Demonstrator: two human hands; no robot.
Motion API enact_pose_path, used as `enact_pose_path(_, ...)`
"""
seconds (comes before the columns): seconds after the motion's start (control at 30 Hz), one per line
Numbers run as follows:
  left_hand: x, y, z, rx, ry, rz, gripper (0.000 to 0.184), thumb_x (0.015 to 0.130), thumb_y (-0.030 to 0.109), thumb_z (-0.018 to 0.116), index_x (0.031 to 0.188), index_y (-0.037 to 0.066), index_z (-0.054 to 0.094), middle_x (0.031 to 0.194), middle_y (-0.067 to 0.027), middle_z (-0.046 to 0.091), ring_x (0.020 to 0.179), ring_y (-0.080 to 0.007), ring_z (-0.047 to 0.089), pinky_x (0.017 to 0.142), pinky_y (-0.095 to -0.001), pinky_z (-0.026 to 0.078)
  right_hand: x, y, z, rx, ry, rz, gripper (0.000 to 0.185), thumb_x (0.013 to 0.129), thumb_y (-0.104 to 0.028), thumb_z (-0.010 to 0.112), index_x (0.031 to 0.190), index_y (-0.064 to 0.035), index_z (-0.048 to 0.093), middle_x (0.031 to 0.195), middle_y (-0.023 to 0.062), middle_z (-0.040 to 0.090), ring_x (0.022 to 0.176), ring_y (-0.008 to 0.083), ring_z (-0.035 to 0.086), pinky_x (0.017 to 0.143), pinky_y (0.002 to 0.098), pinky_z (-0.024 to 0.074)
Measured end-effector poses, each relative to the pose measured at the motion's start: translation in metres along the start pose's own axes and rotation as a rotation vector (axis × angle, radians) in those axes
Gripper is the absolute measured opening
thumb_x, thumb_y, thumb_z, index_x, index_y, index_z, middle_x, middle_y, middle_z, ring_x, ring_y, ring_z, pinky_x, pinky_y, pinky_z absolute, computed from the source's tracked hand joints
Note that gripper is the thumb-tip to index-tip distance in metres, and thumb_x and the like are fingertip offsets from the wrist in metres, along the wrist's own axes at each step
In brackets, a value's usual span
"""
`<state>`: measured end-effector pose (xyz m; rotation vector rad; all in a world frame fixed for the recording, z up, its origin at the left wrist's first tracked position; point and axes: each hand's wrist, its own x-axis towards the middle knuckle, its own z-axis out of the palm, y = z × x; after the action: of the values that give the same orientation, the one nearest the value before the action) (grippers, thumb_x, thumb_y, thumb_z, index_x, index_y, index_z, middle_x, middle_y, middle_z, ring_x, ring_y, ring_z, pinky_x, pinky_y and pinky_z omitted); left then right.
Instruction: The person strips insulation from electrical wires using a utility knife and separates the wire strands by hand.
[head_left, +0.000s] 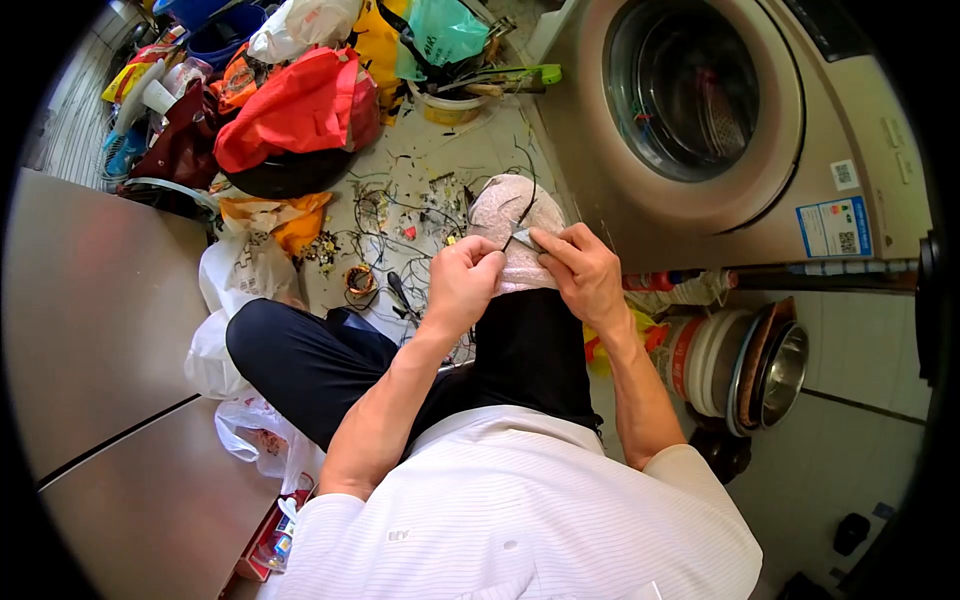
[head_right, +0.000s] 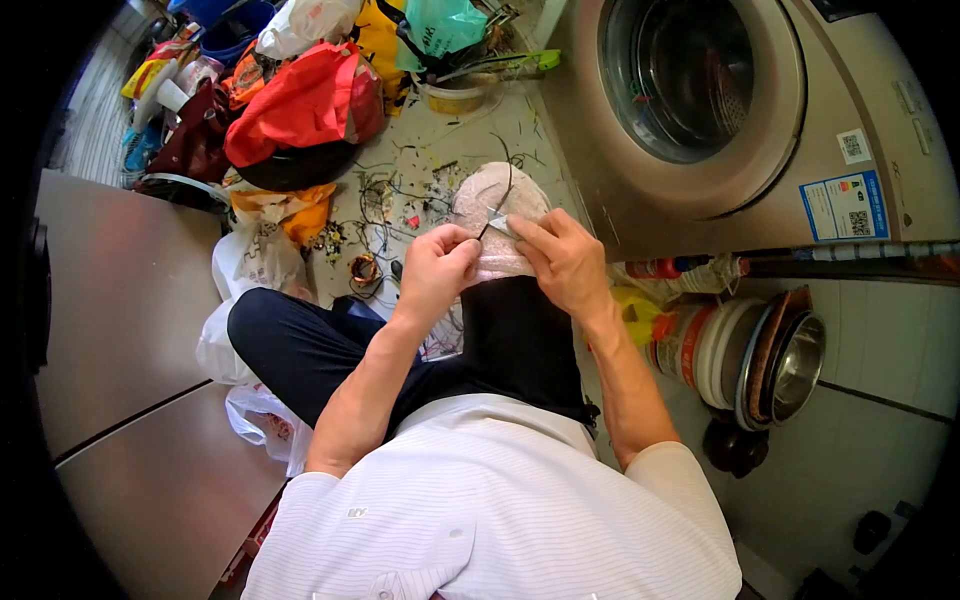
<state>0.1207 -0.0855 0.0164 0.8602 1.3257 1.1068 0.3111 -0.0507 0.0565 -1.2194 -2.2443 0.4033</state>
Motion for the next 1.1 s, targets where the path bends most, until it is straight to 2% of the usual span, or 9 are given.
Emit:
enact_pose_path(0.03,0.0,0.001,-0.001,-0.178,-0.057,-0.073,0.01,0.089,0.009,0.064,0.085,-0.001,0.066,0.063,-0.0011,0.059,0.049,-0.0066,0.048,0.045,-0.022,0.035,0.0,0.0,0.0,-0.004,-0.003,-0.002,0.032,0.08,-0.008,0.073,0.111,-0.0155,0.072,0.081,0.0077,0.059,0.073,0.0274,0.062,0.062,0.0372,0.0504)
enact_pose_path(0.17,0.002,-0.006,-0.014,-0.469,-0.169,-0.278,0.01,0.091,0.01,0.065,0.087,0.001,0.064,0.063,-0.0004,0.058,0.048,-0.0073,0.045,0.044,-0.0216,0.032,-0.001,-0.002,0.0,-0.003,0.003,-0.024,0.033,0.08,-0.008,0.073,0.112,-0.0154,0.072,0.081,0.0077,0.059,0.072,0.0271,0.062,0.062,0.0372,0.0503)
enact_pose_path(0.23,0.003,-0.008,-0.022,-0.728,-0.373,-0.391,0.011,0.092,0.012,0.066,0.089,0.002,0.065,0.064,-0.0011,0.059,0.049,-0.0071,0.047,0.045,-0.0203,0.033,-0.001,-0.002,-0.001,-0.011,0.006,-0.033,0.034,0.079,-0.007,0.073,0.113,-0.0154,0.072,0.08,0.0078,0.059,0.072,0.027,0.062,0.062,0.0371,0.0503)
enact_pose_path(0.37,-0.008,-0.018,-0.014,-0.552,-0.235,-0.321,0.011,0.093,0.012,0.065,0.09,0.001,0.065,0.065,-0.0011,0.059,0.05,-0.0061,0.047,0.045,-0.0189,0.032,-0.002,0.004,-0.001,-0.031,0.022,-0.031,0.035,0.079,-0.007,0.073,0.113,-0.0157,0.072,0.081,0.008,0.059,0.072,0.027,0.062,0.062,0.0373,0.05)
enact_pose_path(0.43,-0.019,-0.001,-0.009,-0.412,-0.136,-0.184,0.011,0.093,0.012,0.065,0.09,0.002,0.066,0.064,-0.0012,0.06,0.05,-0.0057,0.047,0.046,-0.0184,0.032,-0.003,0.006,0.001,-0.031,0.051,-0.056,0.037,0.079,-0.007,0.073,0.114,-0.0159,0.071,0.081,0.0082,0.058,0.071,0.0272,0.061,0.062,0.0373,0.0498)
enact_pose_path(0.73,-0.023,-0.011,-0.022,-0.725,-0.258,-0.433,0.01,0.092,0.012,0.066,0.09,0.003,0.066,0.063,-0.0013,0.06,0.041,-0.0047,0.039,0.038,-0.0203,0.027,-0.007,0.003,0.001,-0.022,0.042,-0.041,0.036,0.079,-0.007,0.073,0.114,-0.0152,0.071,0.084,0.0091,0.058,0.075,0.0289,0.062,0.065,0.0381,0.0507)
enact_pose_path(0.87,-0.034,-0.004,-0.016,-0.553,-0.175,-0.358,0.008,0.093,0.011,0.065,0.09,0.004,0.065,0.062,0.0,0.058,0.044,-0.0043,0.04,0.041,-0.0187,0.026,-0.007,0.004,0.002,-0.011,0.069,-0.042,0.036,0.079,-0.007,0.074,0.114,-0.0149,0.071,0.084,0.0092,0.059,0.075,0.029,0.062,0.065,0.038,0.0509)
enact_pose_path(0.93,-0.039,0.0,-0.01,-0.379,-0.104,-0.206,0.007,0.093,0.01,0.064,0.09,0.003,0.065,0.062,0.0007,0.057,0.046,-0.004,0.041,0.042,-0.0189,0.027,-0.008,0.003,0.001,-0.023,0.068,-0.038,0.035,0.079,-0.007,0.074,0.113,-0.0149,0.072,0.085,0.0093,0.059,0.075,0.029,0.062,0.065,0.0379,0.0511)
enact_pose_path(1.1,-0.039,-0.017,-0.012,-0.487,-0.134,-0.248,0.007,0.092,0.009,0.064,0.089,0.003,0.065,0.062,0.0019,0.056,0.048,-0.0042,0.042,0.045,-0.0189,0.029,-0.008,0.003,0.002,-0.025,0.064,-0.023,0.034,0.08,-0.008,0.073,0.113,-0.0149,0.072,0.085,0.0094,0.059,0.075,0.029,0.062,0.064,0.0379,0.0511)
